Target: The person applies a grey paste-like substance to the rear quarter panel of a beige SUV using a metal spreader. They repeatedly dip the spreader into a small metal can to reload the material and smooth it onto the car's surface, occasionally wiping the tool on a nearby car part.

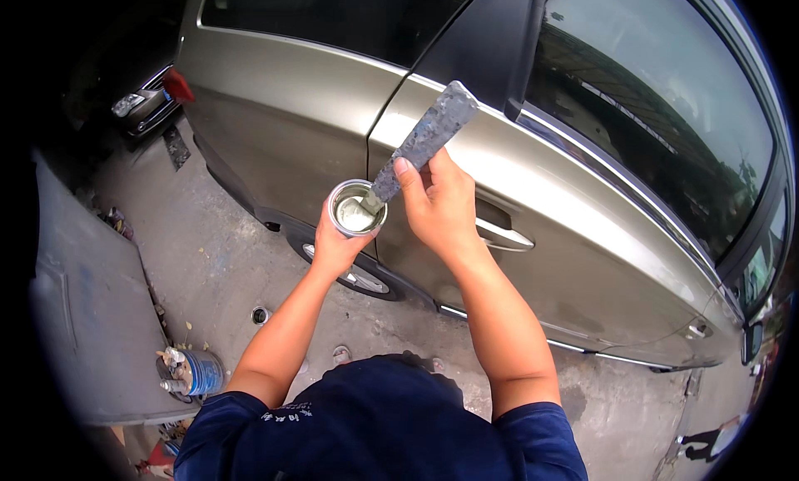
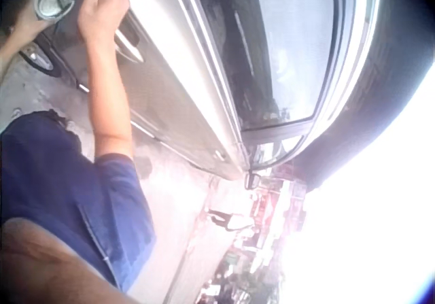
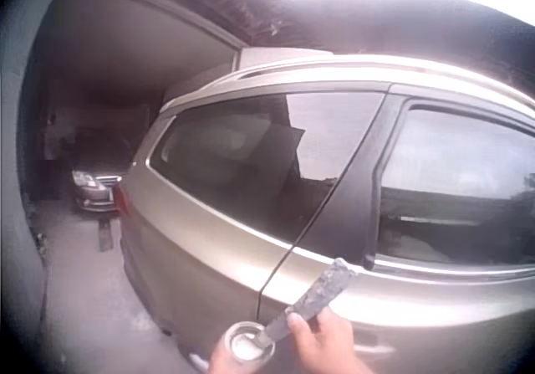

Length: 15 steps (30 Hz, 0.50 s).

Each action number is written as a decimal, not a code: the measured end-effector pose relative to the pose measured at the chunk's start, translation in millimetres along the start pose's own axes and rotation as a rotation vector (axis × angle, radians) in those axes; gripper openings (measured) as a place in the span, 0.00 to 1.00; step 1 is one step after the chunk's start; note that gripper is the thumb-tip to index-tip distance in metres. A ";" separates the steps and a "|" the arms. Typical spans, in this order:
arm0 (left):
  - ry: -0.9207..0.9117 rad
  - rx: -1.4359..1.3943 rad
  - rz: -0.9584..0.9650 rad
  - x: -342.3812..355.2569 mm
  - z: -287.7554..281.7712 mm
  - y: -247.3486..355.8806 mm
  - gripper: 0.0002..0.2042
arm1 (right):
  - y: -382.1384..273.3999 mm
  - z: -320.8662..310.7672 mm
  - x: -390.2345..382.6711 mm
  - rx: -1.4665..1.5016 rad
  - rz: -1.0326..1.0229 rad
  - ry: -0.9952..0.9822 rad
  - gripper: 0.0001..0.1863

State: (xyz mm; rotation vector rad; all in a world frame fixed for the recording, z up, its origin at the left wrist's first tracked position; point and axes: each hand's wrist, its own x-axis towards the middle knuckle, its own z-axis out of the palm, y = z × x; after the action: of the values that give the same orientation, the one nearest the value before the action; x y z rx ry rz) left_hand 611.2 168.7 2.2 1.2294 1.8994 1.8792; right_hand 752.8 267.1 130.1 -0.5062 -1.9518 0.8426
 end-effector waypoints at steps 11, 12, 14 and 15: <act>0.231 0.029 -0.010 -27.3 31.7 24.7 0.37 | 17.8 -59.8 31.4 0.422 0.237 -0.031 0.08; 0.258 0.037 -0.022 -27.6 35.3 28.0 0.37 | 18.1 -66.9 30.5 0.450 0.234 -0.023 0.08; 0.309 0.052 -0.046 -27.6 39.0 34.8 0.36 | 15.3 -78.8 27.2 0.538 0.237 0.002 0.07; 0.322 0.058 -0.063 -24.2 41.0 36.9 0.36 | 18.2 -80.7 27.3 0.557 0.241 0.012 0.07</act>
State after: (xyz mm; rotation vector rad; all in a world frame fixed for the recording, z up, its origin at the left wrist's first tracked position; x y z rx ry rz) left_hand 668.5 177.0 18.7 0.9120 2.1352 2.1050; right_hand 809.9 325.5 160.5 -0.4093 -1.5651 1.4705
